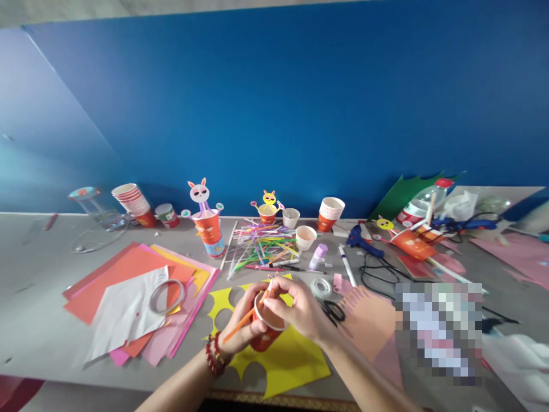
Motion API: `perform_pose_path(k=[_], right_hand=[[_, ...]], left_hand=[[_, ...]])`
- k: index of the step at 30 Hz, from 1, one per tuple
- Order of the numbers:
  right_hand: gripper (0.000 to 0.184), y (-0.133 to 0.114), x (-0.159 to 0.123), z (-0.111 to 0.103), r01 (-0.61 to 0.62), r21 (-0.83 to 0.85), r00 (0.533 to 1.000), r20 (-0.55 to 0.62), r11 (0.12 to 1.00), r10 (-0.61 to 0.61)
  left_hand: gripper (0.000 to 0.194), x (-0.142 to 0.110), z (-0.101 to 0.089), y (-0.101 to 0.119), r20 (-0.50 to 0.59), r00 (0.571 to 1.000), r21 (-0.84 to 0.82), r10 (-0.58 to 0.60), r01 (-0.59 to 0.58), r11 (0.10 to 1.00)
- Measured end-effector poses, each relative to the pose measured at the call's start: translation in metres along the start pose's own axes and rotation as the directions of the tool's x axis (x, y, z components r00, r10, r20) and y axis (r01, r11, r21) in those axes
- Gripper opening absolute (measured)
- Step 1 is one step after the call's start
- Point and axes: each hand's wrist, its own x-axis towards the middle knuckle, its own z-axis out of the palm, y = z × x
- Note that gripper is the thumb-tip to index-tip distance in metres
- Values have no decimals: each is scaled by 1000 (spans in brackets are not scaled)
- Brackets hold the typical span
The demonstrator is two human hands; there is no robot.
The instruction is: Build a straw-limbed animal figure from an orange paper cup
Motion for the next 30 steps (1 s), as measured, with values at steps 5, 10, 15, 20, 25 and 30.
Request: perform_pose_path(k=[5, 10, 15, 20, 25, 30], right_hand=[[11, -2, -3, 3, -52, -36, 998, 39, 998, 53], [13, -4, 0, 3, -53, -80, 998, 38, 995, 56], [17, 0, -4, -5, 27, -113, 993, -109, 993, -39], [22, 21, -27, -10, -64, -126, 986, -158, 990, 43], [34, 33, -47, 0, -116, -3, 992, -54, 993, 115], [35, 32, -56, 3, -87, -108, 988, -138, 990, 72]], left_hand=[[70, -2, -3, 0, -42, 999, 75, -19, 22, 997], [71, -2, -1, 2, -37, 998, 70, -59, 62, 996], [65, -3, -6, -2, -161, 985, 115, -54, 73, 991], [62, -5, -11, -8, -268, 962, 103, -46, 76, 992], [82, -3, -4, -5, -167, 986, -13, -22, 20, 1000], [74, -1, 2, 0, -239, 968, -82, -73, 55, 995]])
